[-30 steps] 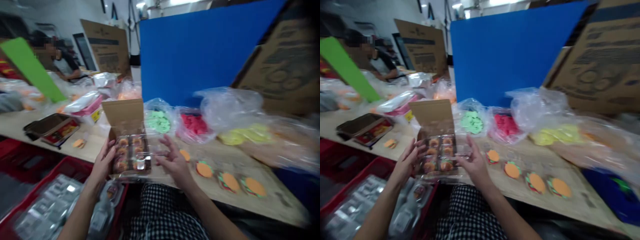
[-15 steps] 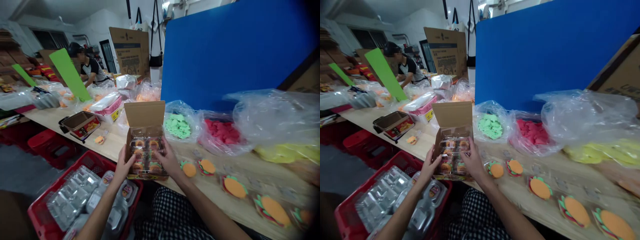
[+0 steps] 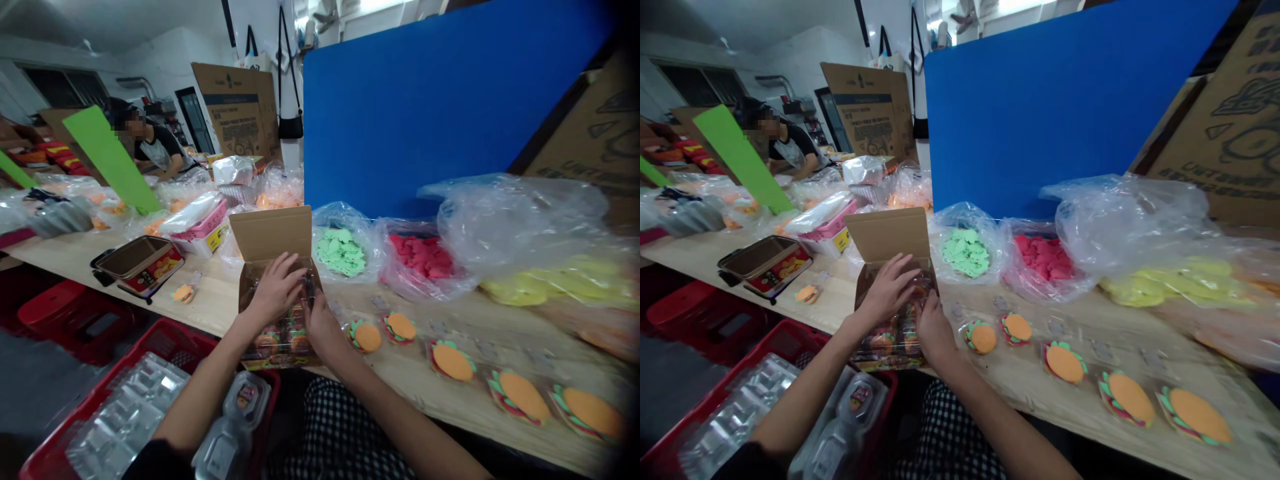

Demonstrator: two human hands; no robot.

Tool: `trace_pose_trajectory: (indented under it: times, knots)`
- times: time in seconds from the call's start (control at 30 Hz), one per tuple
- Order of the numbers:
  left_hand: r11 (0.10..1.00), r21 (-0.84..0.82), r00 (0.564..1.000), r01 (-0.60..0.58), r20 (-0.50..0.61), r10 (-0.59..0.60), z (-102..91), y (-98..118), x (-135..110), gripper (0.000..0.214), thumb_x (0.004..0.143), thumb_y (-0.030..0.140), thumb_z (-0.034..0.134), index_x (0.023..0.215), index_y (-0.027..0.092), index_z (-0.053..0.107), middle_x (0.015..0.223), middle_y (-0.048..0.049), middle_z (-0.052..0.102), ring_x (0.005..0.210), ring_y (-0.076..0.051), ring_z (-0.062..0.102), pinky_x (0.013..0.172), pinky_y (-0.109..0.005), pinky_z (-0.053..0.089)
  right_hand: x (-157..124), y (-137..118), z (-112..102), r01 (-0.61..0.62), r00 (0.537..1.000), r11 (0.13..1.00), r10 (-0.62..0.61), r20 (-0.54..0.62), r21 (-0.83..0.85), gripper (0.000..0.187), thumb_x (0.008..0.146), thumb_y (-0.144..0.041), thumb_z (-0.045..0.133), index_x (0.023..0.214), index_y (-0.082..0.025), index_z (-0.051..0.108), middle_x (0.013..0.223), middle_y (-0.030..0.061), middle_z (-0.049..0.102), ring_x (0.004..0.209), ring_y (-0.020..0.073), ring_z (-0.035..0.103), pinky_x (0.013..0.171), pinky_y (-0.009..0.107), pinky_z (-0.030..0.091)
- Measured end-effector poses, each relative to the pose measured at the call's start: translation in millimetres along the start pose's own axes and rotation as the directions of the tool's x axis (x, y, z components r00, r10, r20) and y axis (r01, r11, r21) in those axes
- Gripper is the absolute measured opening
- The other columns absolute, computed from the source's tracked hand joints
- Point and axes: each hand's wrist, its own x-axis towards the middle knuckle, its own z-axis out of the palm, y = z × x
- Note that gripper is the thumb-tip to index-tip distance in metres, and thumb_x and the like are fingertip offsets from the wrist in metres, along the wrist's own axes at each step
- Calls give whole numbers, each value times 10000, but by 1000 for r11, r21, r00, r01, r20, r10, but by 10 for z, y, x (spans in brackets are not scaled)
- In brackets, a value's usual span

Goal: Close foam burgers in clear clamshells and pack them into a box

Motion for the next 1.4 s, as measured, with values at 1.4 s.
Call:
trace_pose_trajectory:
  times: [1.4]
  knots:
    - [997, -23, 993, -72, 89, 74, 65, 9, -1429, 377, 835, 126, 416, 1205, 192, 439, 1174, -80, 559, 1272, -220, 256, 1034, -556, 133, -442, 474, -263, 617, 772, 786, -615, 160, 42, 271, 853, -190, 450, 1103, -160, 551, 1278, 54, 456, 1291, 231, 178, 1018, 458, 301]
